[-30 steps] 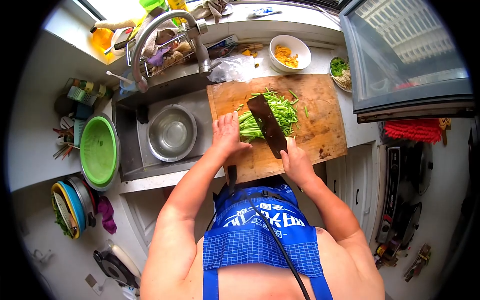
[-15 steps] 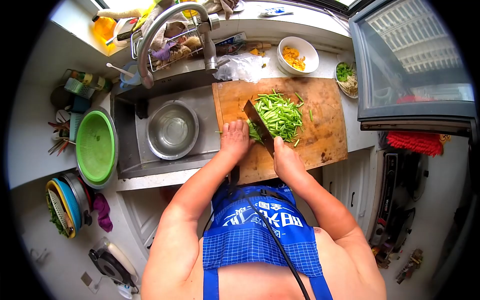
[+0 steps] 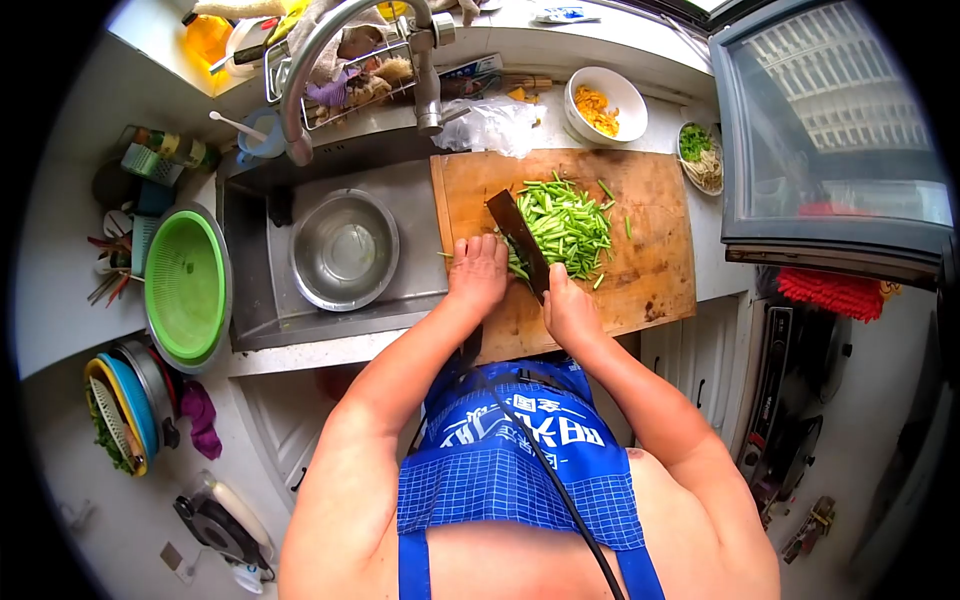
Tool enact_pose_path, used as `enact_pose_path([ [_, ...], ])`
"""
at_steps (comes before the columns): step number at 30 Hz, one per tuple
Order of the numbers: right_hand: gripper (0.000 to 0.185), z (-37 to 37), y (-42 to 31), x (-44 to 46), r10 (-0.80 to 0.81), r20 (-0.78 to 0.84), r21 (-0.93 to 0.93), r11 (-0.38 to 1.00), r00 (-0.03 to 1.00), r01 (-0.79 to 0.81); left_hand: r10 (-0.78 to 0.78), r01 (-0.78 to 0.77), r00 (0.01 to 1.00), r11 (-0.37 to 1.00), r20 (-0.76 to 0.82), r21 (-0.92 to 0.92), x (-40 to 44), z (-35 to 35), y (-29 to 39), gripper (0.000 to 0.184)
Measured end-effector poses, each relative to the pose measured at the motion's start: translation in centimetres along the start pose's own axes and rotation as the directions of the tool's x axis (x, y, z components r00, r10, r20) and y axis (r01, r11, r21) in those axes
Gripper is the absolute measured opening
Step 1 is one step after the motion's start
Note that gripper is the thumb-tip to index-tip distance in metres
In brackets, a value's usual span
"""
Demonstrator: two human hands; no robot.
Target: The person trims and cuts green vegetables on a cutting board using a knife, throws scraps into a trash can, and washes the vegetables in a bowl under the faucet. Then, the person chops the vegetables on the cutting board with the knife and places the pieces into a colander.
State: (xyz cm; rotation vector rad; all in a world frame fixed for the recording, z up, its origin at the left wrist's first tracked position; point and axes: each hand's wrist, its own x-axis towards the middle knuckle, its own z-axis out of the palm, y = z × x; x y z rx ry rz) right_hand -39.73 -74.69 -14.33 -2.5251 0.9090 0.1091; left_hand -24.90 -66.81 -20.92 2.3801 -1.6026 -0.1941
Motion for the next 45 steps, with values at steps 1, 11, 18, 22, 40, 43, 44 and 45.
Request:
enact_pose_path([
  [1, 0.027, -0.2, 0.1, 0.0, -0.023, -0.024, 0.004, 1.0, 0.999, 0.023, 0.007, -0.007, 1.0, 1.0, -0.011, 0.008, 0.3, -0.4, -0.1, 0.054],
  [11, 0.035, -2.9, 1.1, -1.4, -0.057, -0.12, 0.323, 0.942, 0.991, 0.094, -0.002, -0.03, 0.992, 0.969, -0.126, -0.246, -3.2, -3.2, -3.5, 0.075],
  [18, 0.033, -3.6, -0.2, -3.9, -0.105, -0.036, 0.191, 0.976, 0.994, 0.11, -0.088, 0.058, 0.986, 0.977, -0.142, -0.206, -3.7, -2.0, -2.5, 0.052],
  [22, 0.032, -2.4, -0.6, -3.6, -0.138, 0.077, 0.086, 0.988, 0.987, 0.131, -0.098, 0.028, 0.961, 0.965, -0.257, -0.263, -3.8, -0.7, -2.2, 0.036],
  [40, 0.024, -0.8, 1.0, -1.9, -0.228, -0.035, 0.23, 0.946, 0.973, 0.23, -0.168, 0.058, 0.945, 0.931, -0.28, -0.361, -4.9, -2.3, -1.5, 0.031],
  [43, 0.028, -1.9, 1.1, -3.3, -0.246, -0.067, 0.229, 0.94, 0.967, 0.254, -0.203, 0.105, 0.946, 0.93, -0.253, -0.354, -6.5, -2.8, -1.6, 0.033],
  [44, 0.028, -2.3, 1.0, -3.6, -0.25, -0.065, 0.235, 0.937, 0.966, 0.258, -0.211, 0.132, 0.951, 0.939, -0.228, -0.318, -6.8, -2.8, -1.6, 0.03],
  [45, 0.028, -2.7, 0.9, -3.8, -0.239, 0.015, 0.204, 0.951, 0.971, 0.231, -0.214, 0.137, 0.951, 0.94, -0.225, -0.313, -7.1, -2.4, -1.7, 0.03],
])
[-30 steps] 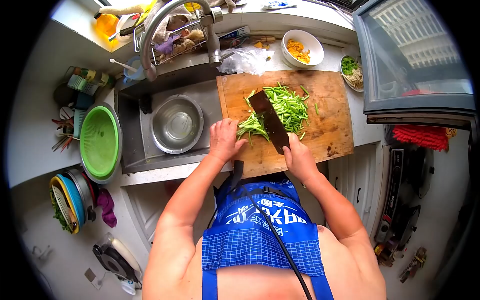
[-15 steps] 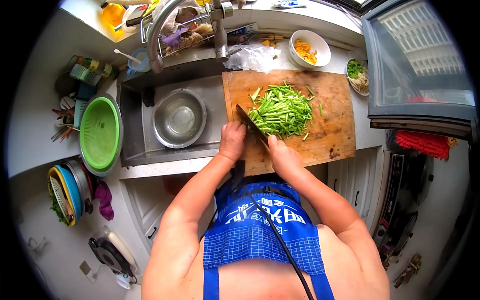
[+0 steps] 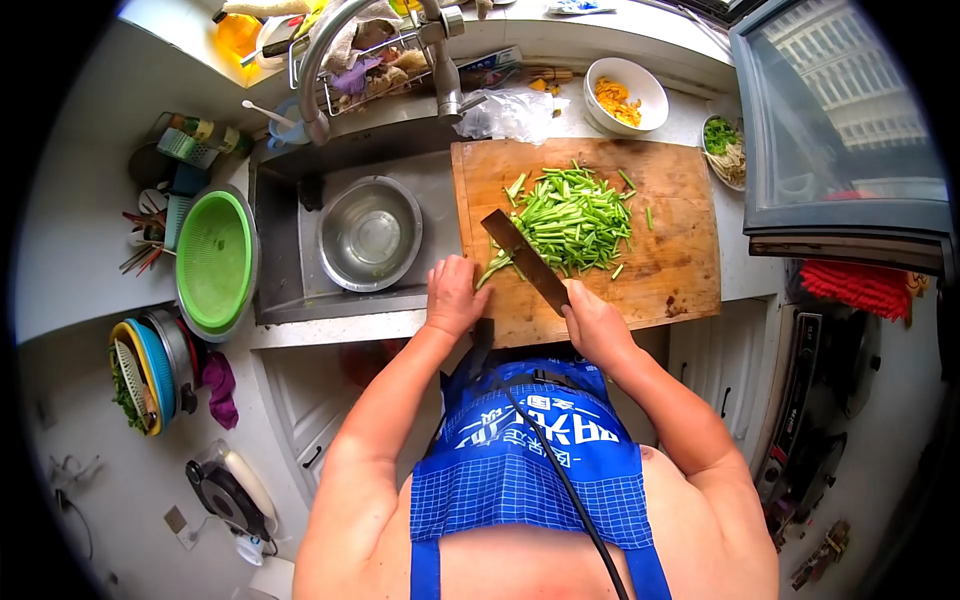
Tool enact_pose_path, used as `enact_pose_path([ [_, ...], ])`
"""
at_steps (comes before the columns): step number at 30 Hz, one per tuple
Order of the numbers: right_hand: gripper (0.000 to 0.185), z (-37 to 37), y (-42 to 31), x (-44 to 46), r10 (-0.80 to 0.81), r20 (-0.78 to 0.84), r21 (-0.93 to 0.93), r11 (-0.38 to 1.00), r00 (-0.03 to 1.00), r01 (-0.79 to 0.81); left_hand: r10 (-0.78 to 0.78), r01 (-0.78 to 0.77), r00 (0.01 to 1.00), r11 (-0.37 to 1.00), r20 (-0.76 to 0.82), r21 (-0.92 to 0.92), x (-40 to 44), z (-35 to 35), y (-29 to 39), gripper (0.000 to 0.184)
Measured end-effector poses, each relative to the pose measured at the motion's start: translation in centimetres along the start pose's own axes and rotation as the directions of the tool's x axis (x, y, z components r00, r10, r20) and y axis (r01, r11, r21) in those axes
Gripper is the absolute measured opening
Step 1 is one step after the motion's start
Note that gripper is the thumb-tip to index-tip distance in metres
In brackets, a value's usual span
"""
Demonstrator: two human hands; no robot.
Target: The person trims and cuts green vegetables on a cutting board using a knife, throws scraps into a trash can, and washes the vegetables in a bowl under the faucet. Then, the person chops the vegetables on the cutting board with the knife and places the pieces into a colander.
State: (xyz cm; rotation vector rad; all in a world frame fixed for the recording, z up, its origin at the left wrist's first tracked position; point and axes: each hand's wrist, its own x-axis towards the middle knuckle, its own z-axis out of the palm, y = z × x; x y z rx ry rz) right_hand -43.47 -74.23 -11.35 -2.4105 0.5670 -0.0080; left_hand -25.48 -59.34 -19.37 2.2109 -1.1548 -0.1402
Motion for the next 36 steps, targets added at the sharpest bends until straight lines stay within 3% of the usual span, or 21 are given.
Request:
enact_pose_path([
  [3, 0.028, 0.1, -0.2, -0.4, 0.022, 0.112, -0.048, 0.999, 0.993, -0.017, -0.035, 0.034, 0.998, 0.999, 0.05, 0.021, -0.8, 1.8, -0.9, 0.022],
  [7, 0.027, 1.0, 0.0, 0.0, 0.049, 0.265, -0.176, 0.984, 0.963, -0.002, -0.049, 0.05, 0.998, 0.998, -0.035, 0.041, -1.1, 2.3, -0.1, 0.016],
  [15, 0.024, 0.8, 0.2, 0.5, 0.088, 0.279, -0.198, 0.98, 0.956, -0.032, -0.032, 0.036, 0.999, 0.992, -0.037, 0.123, -1.5, 2.9, 0.2, 0.015],
  [17, 0.024, 1.0, 2.2, 0.5, -0.018, 0.165, 0.125, 0.992, 0.986, -0.003, -0.13, 0.13, 0.991, 0.99, 0.006, 0.051, -1.4, 2.3, 1.3, 0.012],
  [21, 0.027, -1.4, 3.7, -0.7, -0.032, 0.072, 0.311, 0.95, 0.997, 0.008, -0.137, 0.137, 0.991, 0.99, -0.001, 0.028, -1.3, 3.0, 1.9, 0.013],
  [23, 0.029, -2.7, 4.6, -1.4, -0.15, -0.143, 0.265, 0.947, 0.978, 0.184, -0.066, 0.06, 0.995, 0.995, -0.069, -0.077, -1.0, 3.5, 2.3, 0.015],
  [25, 0.029, -4.4, 5.7, -2.3, -0.142, -0.152, 0.189, 0.967, 0.978, 0.169, -0.048, 0.041, 0.996, 0.995, -0.072, -0.089, -0.7, 3.8, 2.7, 0.016],
  [28, 0.033, -7.5, 6.9, -3.5, -0.069, -0.183, -0.012, 0.998, 0.981, 0.068, -0.05, 0.043, 0.997, 0.994, -0.065, -0.104, -0.3, 3.5, 3.5, 0.018],
  [35, 0.037, -9.6, 13.1, -4.9, 0.075, -0.329, -0.154, 0.979, 0.941, -0.132, -0.157, 0.156, 0.988, 0.982, -0.003, -0.108, 0.0, 2.3, 4.3, 0.015],
  [36, 0.041, -9.5, 14.0, -4.6, 0.106, -0.338, -0.183, 0.967, 0.935, -0.176, -0.102, 0.1, 0.995, 0.992, -0.01, -0.078, -0.1, 2.5, 3.8, 0.016],
])
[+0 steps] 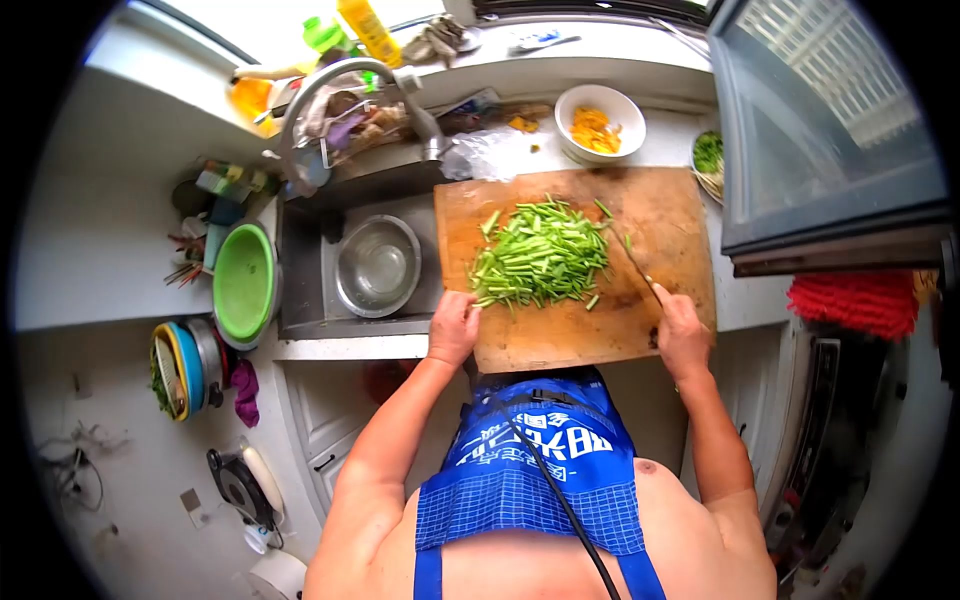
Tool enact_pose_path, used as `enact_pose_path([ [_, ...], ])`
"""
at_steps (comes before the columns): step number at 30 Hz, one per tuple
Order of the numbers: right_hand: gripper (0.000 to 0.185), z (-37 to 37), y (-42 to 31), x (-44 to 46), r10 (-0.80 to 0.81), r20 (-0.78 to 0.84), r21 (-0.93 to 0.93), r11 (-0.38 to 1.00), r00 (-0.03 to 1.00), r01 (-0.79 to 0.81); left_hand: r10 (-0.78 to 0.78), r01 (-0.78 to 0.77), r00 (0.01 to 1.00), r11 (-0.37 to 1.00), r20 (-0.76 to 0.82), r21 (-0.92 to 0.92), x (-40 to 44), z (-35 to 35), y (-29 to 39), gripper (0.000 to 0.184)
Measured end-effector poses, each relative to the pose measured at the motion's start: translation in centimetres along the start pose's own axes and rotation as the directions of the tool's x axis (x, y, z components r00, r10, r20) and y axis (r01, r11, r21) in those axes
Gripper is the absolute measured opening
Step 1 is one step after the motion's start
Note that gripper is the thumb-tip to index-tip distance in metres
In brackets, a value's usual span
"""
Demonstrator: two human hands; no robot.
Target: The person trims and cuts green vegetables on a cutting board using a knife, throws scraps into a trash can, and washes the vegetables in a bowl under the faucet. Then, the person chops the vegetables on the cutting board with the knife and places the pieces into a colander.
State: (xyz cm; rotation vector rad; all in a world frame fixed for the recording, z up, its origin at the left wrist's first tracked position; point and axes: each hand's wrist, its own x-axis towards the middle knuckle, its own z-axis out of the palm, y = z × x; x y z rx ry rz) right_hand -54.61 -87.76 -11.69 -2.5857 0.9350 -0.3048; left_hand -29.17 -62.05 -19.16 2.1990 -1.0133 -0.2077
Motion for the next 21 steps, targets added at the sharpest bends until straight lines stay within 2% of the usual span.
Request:
enact_pose_path([
  [1, 0.046, 0.2, 0.6, -0.2, 0.043, -0.002, -0.055, 0.998, 0.999, -0.043, 0.056, -0.056, 0.998, 0.998, 0.001, 0.032, 0.0, 0.1, -0.5, 0.018],
  [3, 0.046, 1.0, 2.4, -0.1, 0.003, -0.07, -0.057, 0.998, 0.998, -0.007, 0.059, -0.059, 0.998, 0.998, -0.028, 0.001, -0.1, -0.4, -0.1, 0.016],
  [4, 0.049, 1.6, 3.0, -0.1, 0.021, -0.083, -0.084, 0.996, 0.996, -0.028, -0.022, 0.022, 1.0, 1.0, -0.015, -0.013, -0.2, -1.0, 0.2, 0.016],
  [5, 0.052, 1.3, 2.4, 0.2, 0.039, -0.073, -0.096, 0.994, 0.997, -0.046, -0.017, 0.018, 0.999, 1.0, -0.041, 0.014, -0.3, -1.7, -0.2, 0.015],
  [8, 0.061, 1.8, 3.1, 0.2, 0.12, -0.022, -0.197, 0.973, 0.993, -0.122, -0.137, 0.135, 0.986, 0.99, -0.089, -0.028, -0.4, -3.9, -1.1, 0.015],
  [11, 0.065, 2.6, 3.7, 0.1, 0.16, 0.012, -0.242, 0.958, 0.987, -0.152, -0.219, 0.21, 0.949, 0.976, -0.229, -0.063, -1.0, -5.4, -4.7, 0.015],
  [13, 0.067, 3.2, 3.6, 0.0, 0.183, 0.031, -0.261, 0.95, 0.983, -0.169, -0.312, 0.292, 0.896, 0.95, -0.316, -0.11, -1.5, -7.0, -6.6, 0.015],
  [15, 0.068, 3.5, 2.9, -0.1, 0.196, -0.012, -0.25, 0.949, 0.981, -0.193, -0.463, 0.439, 0.82, 0.886, -0.337, -0.148, -2.4, -8.8, -8.9, 0.016],
  [16, 0.066, 3.2, 2.3, 0.0, 0.221, 0.019, -0.246, 0.946, 0.975, -0.21, -0.506, 0.48, 0.782, 0.861, -0.363, -0.166, -2.9, -9.1, -10.6, 0.016],
  [19, 0.066, 5.4, 4.4, -0.7, 0.144, 0.024, -0.207, 0.969, 0.989, -0.136, -0.637, 0.562, 0.681, 0.771, -0.361, -0.301, -5.0, -10.1, -15.8, 0.017],
  [21, 0.067, 5.9, 5.0, -0.8, 0.152, 0.037, -0.172, 0.975, 0.988, -0.143, -0.73, 0.604, 0.583, 0.683, -0.356, -0.41, -6.0, -11.0, -17.3, 0.017],
])
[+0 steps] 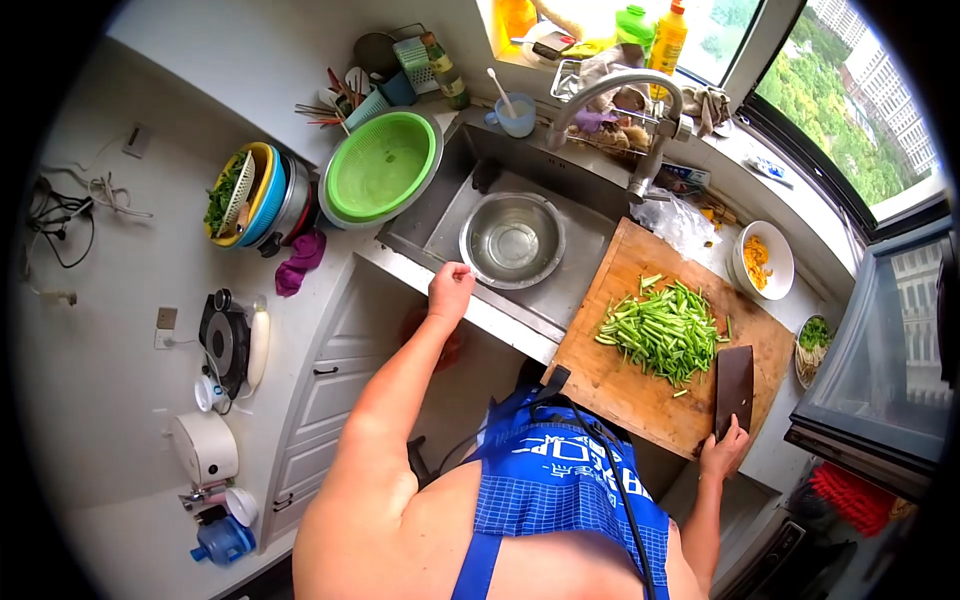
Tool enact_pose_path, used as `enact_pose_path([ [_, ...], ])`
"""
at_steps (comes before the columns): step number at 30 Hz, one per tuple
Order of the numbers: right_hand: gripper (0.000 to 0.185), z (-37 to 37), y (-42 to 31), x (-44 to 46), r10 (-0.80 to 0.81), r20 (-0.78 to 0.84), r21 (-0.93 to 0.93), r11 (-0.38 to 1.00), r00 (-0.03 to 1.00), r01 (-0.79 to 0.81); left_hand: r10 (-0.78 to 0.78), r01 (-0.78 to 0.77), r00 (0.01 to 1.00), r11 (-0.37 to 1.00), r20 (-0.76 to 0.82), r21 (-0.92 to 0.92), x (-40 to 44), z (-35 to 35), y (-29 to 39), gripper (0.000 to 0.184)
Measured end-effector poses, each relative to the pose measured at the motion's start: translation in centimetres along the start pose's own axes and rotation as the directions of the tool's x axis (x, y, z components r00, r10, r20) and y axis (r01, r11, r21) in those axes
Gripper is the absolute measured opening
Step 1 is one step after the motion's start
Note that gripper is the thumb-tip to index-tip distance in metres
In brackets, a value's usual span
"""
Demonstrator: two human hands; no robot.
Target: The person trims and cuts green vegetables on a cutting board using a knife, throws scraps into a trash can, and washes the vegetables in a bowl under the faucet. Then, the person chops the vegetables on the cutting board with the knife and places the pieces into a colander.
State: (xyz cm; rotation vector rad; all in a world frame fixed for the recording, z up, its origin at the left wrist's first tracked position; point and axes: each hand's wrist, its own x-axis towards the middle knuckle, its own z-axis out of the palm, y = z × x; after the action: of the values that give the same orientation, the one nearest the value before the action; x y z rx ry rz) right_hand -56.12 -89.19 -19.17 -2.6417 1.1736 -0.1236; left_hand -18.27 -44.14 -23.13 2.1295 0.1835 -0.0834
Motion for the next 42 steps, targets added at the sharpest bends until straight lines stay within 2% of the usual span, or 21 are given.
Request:
enact_pose_path([
  [1, 0.068, 0.1, -0.2, 0.0, 0.02, 0.003, 0.015, 1.0, 1.0, -0.02, -0.014, 0.014, 1.0, 0.999, -0.018, -0.04, 0.2, -0.8, 0.2, 0.017],
  [2, 0.068, 0.2, -0.3, 0.0, 0.039, 0.005, 0.031, 0.999, 0.999, -0.04, -0.092, 0.093, 0.996, 0.989, 0.012, -0.115, 0.6, -1.7, 0.6, 0.019],
  [4, 0.07, 0.4, 0.1, 0.0, 0.051, 0.021, 0.033, 0.998, 0.998, -0.051, -0.19, 0.176, 0.982, 0.918, -0.006, -0.355, 1.4, -3.6, 2.2, 0.021],
  [6, 0.069, 0.5, 0.2, 0.1, 0.013, 0.005, 0.046, 0.999, 1.0, -0.014, -0.218, 0.167, 0.974, 0.866, -0.056, -0.471, 3.6, -5.7, 2.3, 0.022],
  [8, 0.068, 0.2, 0.0, 0.1, 0.02, 0.019, 0.011, 1.0, 1.0, -0.021, -0.264, 0.101, 0.949, 0.768, -0.17, -0.632, 6.4, -7.4, 2.5, 0.018],
  [10, 0.068, -0.1, -0.4, -0.2, 0.032, 0.036, -0.024, 0.999, 0.999, -0.031, -0.432, 0.179, 0.893, 0.603, -0.129, -0.778, 8.6, -9.3, 2.9, 0.018],
  [12, 0.065, -0.3, -0.9, -0.3, 0.095, 0.08, -0.069, 0.994, 0.992, -0.089, -0.416, 0.148, 0.883, 0.688, -0.219, -0.71, 9.6, -10.4, 3.2, 0.017],
  [15, 0.061, 0.2, -0.3, -1.3, 0.091, 0.067, -0.051, 0.995, 0.994, -0.088, -0.373, 0.036, 0.862, 0.719, -0.342, -0.694, 12.4, -11.7, 2.3, 0.013],
  [16, 0.061, -0.1, -0.6, -1.6, 0.094, 0.064, -0.056, 0.994, 0.994, -0.091, -0.375, 0.039, 0.864, 0.716, -0.336, -0.697, 13.5, -12.5, 2.0, 0.013],
  [18, 0.058, -0.6, -1.3, -2.4, 0.061, 0.005, -0.026, 0.998, 0.998, -0.061, -0.522, 0.161, 0.814, 0.624, -0.255, -0.764, 15.6, -13.9, 1.5, 0.021],
  [19, 0.058, -0.6, -1.1, -2.7, 0.066, 0.0, -0.029, 0.997, 0.998, -0.066, -0.521, 0.164, 0.817, 0.622, -0.248, -0.766, 15.9, -14.2, 2.4, 0.021],
  [21, 0.058, -0.2, -0.5, -3.3, 0.031, -0.05, -0.036, 0.999, 0.998, -0.033, -0.622, 0.265, 0.767, 0.528, -0.155, -0.807, 16.5, -15.2, 4.3, 0.021],
  [25, 0.055, -0.4, -0.7, -4.1, 0.094, -0.038, 0.026, 0.995, 0.995, -0.093, -0.655, 0.373, 0.737, 0.598, -0.164, -0.709, 18.0, -15.8, 4.2, 0.019],
  [28, 0.051, -0.9, -1.9, -4.2, 0.129, -0.033, 0.118, 0.985, 0.991, -0.124, -0.664, 0.341, 0.738, 0.522, -0.121, -0.782, 18.9, -15.8, 4.0, 0.019],
  [29, 0.05, -1.0, -2.2, -4.1, 0.131, -0.022, 0.136, 0.982, 0.991, -0.127, -0.593, 0.272, 0.795, 0.535, -0.127, -0.8, 19.1, -15.9, 3.8, 0.017],
  [30, 0.049, -1.1, -2.4, -4.1, 0.133, -0.012, 0.156, 0.979, 0.991, -0.13, -0.592, 0.275, 0.796, 0.534, -0.122, -0.799, 19.1, -15.8, 3.7, 0.017],
  [32, 0.049, -0.9, -2.2, -4.0, 0.139, -0.013, 0.188, 0.973, 0.99, -0.134, -0.412, 0.143, 0.884, 0.687, -0.22, -0.712, 17.7, -16.4, 5.9, 0.017],
  [34, 0.049, -0.8, -2.3, -4.0, 0.144, -0.013, 0.221, 0.965, 0.989, -0.138, -0.342, 0.112, 0.918, 0.705, -0.198, -0.7, 15.3, -17.0, 8.6, 0.016],
  [36, 0.047, -0.8, -2.6, -4.1, 0.159, -0.011, 0.298, 0.943, 0.987, -0.148, -0.233, 0.087, 0.966, 0.702, -0.112, -0.707, 12.8, -17.1, 10.3, 0.013],
  [38, 0.047, -0.8, -2.6, -4.3, 0.167, -0.005, 0.307, 0.939, 0.986, -0.158, -0.138, 0.136, 0.989, 0.732, 0.049, -0.667, 10.4, -16.0, 9.8, 0.012],
  [42, 0.044, -1.3, -3.9, -4.5, 0.172, 0.007, 0.302, 0.939, 0.985, -0.166, -0.139, 0.241, 0.965, 0.802, 0.222, -0.546, 7.2, -10.0, 7.7, 0.015],
])
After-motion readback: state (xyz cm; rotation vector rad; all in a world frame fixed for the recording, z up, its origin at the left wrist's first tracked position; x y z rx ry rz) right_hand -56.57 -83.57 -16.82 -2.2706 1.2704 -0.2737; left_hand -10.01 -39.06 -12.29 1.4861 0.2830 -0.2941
